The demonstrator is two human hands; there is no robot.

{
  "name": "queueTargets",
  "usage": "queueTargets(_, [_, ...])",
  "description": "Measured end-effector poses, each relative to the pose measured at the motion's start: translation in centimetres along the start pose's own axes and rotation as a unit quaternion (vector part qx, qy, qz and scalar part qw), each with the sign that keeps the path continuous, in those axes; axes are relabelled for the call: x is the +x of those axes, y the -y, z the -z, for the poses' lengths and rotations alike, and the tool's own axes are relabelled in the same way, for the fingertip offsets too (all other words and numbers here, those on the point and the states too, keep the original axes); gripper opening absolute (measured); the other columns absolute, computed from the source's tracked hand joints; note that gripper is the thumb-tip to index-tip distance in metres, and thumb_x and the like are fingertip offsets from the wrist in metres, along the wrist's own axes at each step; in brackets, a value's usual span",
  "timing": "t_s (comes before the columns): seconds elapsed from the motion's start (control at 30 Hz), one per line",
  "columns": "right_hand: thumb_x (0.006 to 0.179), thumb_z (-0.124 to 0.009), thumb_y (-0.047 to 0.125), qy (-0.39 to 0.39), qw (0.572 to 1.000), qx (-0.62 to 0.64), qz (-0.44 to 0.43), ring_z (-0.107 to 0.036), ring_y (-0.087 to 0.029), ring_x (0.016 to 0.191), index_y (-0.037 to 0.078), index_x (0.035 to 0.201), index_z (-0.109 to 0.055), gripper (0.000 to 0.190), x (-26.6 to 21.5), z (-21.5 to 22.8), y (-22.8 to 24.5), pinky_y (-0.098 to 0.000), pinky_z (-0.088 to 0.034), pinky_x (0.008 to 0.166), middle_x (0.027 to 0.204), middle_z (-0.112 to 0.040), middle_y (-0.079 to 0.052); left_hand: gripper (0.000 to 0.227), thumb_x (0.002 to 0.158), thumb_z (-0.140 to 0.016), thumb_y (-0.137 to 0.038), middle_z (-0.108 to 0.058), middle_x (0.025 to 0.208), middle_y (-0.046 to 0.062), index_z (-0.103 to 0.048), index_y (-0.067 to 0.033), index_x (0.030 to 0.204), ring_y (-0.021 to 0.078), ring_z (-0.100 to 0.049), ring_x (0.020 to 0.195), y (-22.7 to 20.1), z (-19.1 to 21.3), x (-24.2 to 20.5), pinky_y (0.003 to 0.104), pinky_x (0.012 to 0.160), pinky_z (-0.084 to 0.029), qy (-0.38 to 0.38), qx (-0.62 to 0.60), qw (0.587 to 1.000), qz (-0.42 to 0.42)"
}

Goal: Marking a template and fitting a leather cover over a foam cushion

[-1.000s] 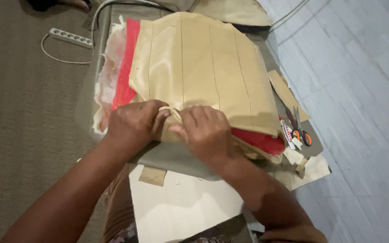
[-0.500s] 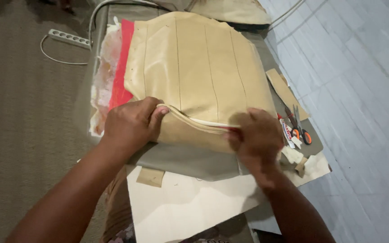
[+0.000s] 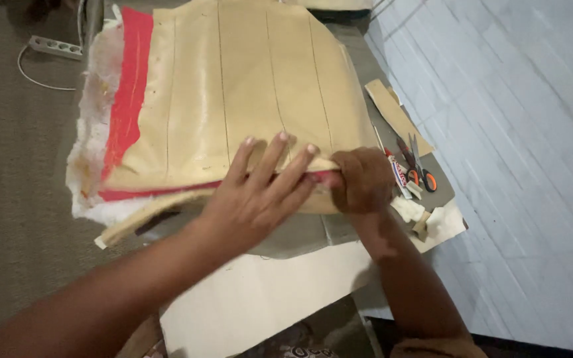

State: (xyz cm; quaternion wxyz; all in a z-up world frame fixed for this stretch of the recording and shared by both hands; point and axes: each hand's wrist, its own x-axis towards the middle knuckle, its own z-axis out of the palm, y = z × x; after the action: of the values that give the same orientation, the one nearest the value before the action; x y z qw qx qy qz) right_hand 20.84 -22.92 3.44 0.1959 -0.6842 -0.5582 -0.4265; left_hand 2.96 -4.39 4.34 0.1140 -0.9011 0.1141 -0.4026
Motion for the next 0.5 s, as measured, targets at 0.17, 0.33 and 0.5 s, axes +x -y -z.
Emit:
queueTargets(0.17, [0.099, -0.042, 0.071, 0.038, 0.993, -0.103, 0.045, -0.061, -0.043, 0.119, 0.008, 0.145, -0.052, 0.079, -3.2, 1.5, 1.8, -0.0539, -0.046, 0.099, 0.138, -0.059, -0.022, 0.009, 0.103, -0.060, -0.019, -0.074, 0.109, 0.017, -0.065, -0.0128, 0.100, 0.0399, -0.075, 0.102, 0.3, -2.8, 1.2, 0.047, 0.084, -0.059, -0.194, -0.112, 0.974, -0.030])
queueTargets(0.33, [0.106, -0.048, 0.038, -0.037, 0.991, -0.097, 0.078, -0.062, -0.031, 0.081, 0.011, 0.114, -0.069, 0.035, -4.3, -1.2, -1.3, -0.0428, -0.050, 0.074, 0.099, -0.064, -0.012, 0.012, 0.104, -0.058, -0.019, -0.073, 0.091, 0.012, -0.065, -0.0106, 0.098, 0.0317, -0.077, 0.085, 0.0, -4.4, 1.6, 0.041, 0.078, -0.061, -0.201, -0.108, 0.974, 0.007])
queueTargets(0.5, [0.105, -0.041, 0.053, -0.023, 0.998, -0.059, 0.027, -0.049, -0.019, 0.049, 0.019, 0.081, -0.055, 0.045, -3.2, -0.8, -1.8, -0.0320, -0.046, 0.050, 0.064, -0.044, 0.002, 0.012, 0.104, -0.056, -0.018, -0.065, 0.079, 0.007, -0.063, -0.0098, 0.099, 0.0257, -0.071, 0.070, -0.4, -5.4, 2.2, 0.036, 0.067, -0.059, -0.203, -0.086, 0.974, 0.050])
